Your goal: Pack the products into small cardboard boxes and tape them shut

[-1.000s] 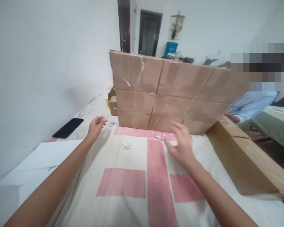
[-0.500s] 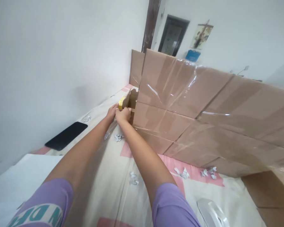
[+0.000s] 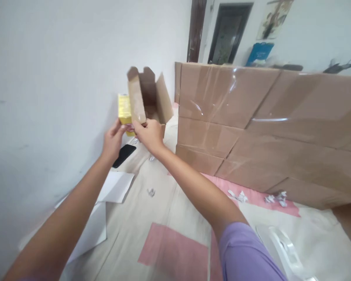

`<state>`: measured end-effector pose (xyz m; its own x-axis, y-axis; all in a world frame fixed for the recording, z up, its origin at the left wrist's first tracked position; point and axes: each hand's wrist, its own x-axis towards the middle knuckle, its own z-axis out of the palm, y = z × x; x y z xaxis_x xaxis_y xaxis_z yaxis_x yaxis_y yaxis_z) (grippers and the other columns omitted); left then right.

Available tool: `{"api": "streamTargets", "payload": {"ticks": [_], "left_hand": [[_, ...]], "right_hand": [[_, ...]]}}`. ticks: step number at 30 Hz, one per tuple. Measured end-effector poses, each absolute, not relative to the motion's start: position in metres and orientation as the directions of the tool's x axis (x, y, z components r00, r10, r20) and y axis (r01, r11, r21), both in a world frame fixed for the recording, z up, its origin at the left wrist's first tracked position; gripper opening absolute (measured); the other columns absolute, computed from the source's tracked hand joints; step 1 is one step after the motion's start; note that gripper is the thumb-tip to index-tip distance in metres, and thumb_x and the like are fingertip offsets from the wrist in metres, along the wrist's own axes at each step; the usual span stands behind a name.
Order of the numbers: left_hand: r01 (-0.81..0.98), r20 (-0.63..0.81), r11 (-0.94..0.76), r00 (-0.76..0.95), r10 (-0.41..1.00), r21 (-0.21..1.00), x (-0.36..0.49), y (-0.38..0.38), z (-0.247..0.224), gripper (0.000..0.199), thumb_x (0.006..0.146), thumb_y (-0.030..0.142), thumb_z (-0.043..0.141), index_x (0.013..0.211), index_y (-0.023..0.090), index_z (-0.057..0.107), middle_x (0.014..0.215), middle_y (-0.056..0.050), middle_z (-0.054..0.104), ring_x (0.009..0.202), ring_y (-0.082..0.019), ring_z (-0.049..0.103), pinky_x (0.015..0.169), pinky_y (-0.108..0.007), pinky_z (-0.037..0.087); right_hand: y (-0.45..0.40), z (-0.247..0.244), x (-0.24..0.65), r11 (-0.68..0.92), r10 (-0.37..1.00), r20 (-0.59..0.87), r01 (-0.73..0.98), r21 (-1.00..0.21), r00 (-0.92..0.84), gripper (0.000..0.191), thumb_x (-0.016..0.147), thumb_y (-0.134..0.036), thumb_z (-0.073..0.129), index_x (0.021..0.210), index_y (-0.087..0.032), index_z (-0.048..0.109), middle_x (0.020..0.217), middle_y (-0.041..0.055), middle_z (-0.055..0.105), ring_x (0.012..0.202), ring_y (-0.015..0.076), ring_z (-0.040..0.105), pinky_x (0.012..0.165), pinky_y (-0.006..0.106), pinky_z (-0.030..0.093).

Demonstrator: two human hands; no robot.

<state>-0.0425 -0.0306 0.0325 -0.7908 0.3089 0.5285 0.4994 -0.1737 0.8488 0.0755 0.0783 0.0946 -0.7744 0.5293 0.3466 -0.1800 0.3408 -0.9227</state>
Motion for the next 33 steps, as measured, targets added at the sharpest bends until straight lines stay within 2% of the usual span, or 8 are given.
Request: {"api": "streamTargets", "payload": {"ticks": [5,10,13,16,21,24,27,33], "left_hand": [[0.878,0.804,0.201,-0.479,0.352,0.434,0.088,-0.149,0.031,0.061,0.094,0.032,0.066,0.153,0.032,0.048,0.156,-0.005,0.051,0.153,-0.029,0.034,0.125,-0.047,0.033],[0.997,0.845,0.070,-0.071,0.530,0.040,0.240,-0.182,-0.027,0.055,0.080,0.010,0.076,0.129,0.032,0.066,0.116,-0.002,0.079,0.157,-0.026,0.027,0.130,-0.056,0.015],[0.993,0.825,-0.120,0.055,0.563,0.016,0.312,-0.174,-0.060,0.018,0.086,0.026,0.076,0.095,0.042,0.075,0.124,0.015,0.074,0.159,-0.017,0.019,0.133,-0.049,-0.008],[0.958,0.835,-0.285,0.139,0.533,0.022,0.354,-0.163,-0.072,0.007,0.089,0.039,0.072,0.089,0.045,0.076,0.136,0.024,0.064,0.155,-0.016,0.030,0.135,-0.046,0.001],[0.920,0.853,-0.391,0.178,0.491,0.034,0.366,-0.157,-0.052,0.013,0.086,0.026,0.075,0.094,0.036,0.074,0.121,0.011,0.076,0.127,-0.013,0.062,0.115,-0.033,0.044],[0.961,0.736,-0.277,0.170,0.655,0.024,0.360,-0.159,-0.031,0.022,0.088,0.019,0.069,0.109,0.023,0.073,0.123,-0.006,0.076,0.120,-0.022,0.067,0.098,-0.036,0.052],[0.978,0.657,-0.207,0.165,0.735,-0.014,0.356,-0.162,-0.017,0.030,0.089,0.025,0.067,0.118,0.018,0.071,0.131,-0.013,0.072,0.110,-0.028,0.067,0.082,-0.038,0.053],[0.977,0.558,-0.213,0.188,0.808,-0.021,0.364,-0.170,-0.002,0.032,0.087,0.028,0.066,0.119,0.020,0.070,0.108,-0.011,0.077,0.090,-0.025,0.065,0.073,-0.039,0.051]], "right_hand": [[0.055,0.144,0.216,0.235,0.281,0.293,-0.231,-0.944,-0.914,0.050,0.091,-0.058,0.063,0.063,-0.016,0.066,0.066,0.0033,0.069,0.057,0.0150,0.067,0.058,0.028,0.056],[0.078,0.139,0.390,0.454,0.154,0.260,-0.165,-0.876,-0.953,0.048,0.097,-0.048,0.061,0.059,-0.019,0.064,0.060,0.0001,0.063,0.057,0.0122,0.061,0.055,0.025,0.049],[0.087,0.108,0.470,0.518,0.151,0.184,-0.081,-0.852,-0.971,0.049,0.103,-0.041,0.053,0.059,-0.023,0.061,0.058,-0.0002,0.059,0.053,0.0122,0.054,0.048,0.027,0.041],[0.084,0.077,0.524,0.487,0.188,0.141,-0.033,-0.873,-0.972,0.052,0.104,-0.039,0.049,0.055,-0.022,0.053,0.054,-0.0009,0.049,0.048,0.0122,0.046,0.045,0.030,0.034],[0.073,0.057,0.561,0.643,0.174,0.212,-0.052,-0.764,-0.962,0.049,0.105,-0.037,0.044,0.063,-0.023,0.063,0.066,0.0015,0.062,0.056,0.0149,0.058,0.053,0.029,0.043],[0.077,0.056,0.560,0.873,0.132,0.259,-0.012,-0.488,-0.957,0.042,0.105,-0.046,0.042,0.107,-0.025,0.078,0.113,0.0098,0.077,0.092,0.0248,0.074,0.074,0.037,0.057],[0.084,0.052,0.550,0.963,0.084,0.280,0.006,-0.269,-0.956,0.059,0.102,-0.060,0.041,0.142,-0.022,0.062,0.142,0.0112,0.066,0.119,0.0309,0.069,0.089,0.044,0.057],[0.081,0.044,0.534,0.987,0.024,0.386,-0.040,-0.155,-0.922,0.060,0.095,-0.070,0.048,0.118,-0.021,0.074,0.148,0.0119,0.060,0.121,0.0337,0.058,0.099,0.053,0.047]]}}
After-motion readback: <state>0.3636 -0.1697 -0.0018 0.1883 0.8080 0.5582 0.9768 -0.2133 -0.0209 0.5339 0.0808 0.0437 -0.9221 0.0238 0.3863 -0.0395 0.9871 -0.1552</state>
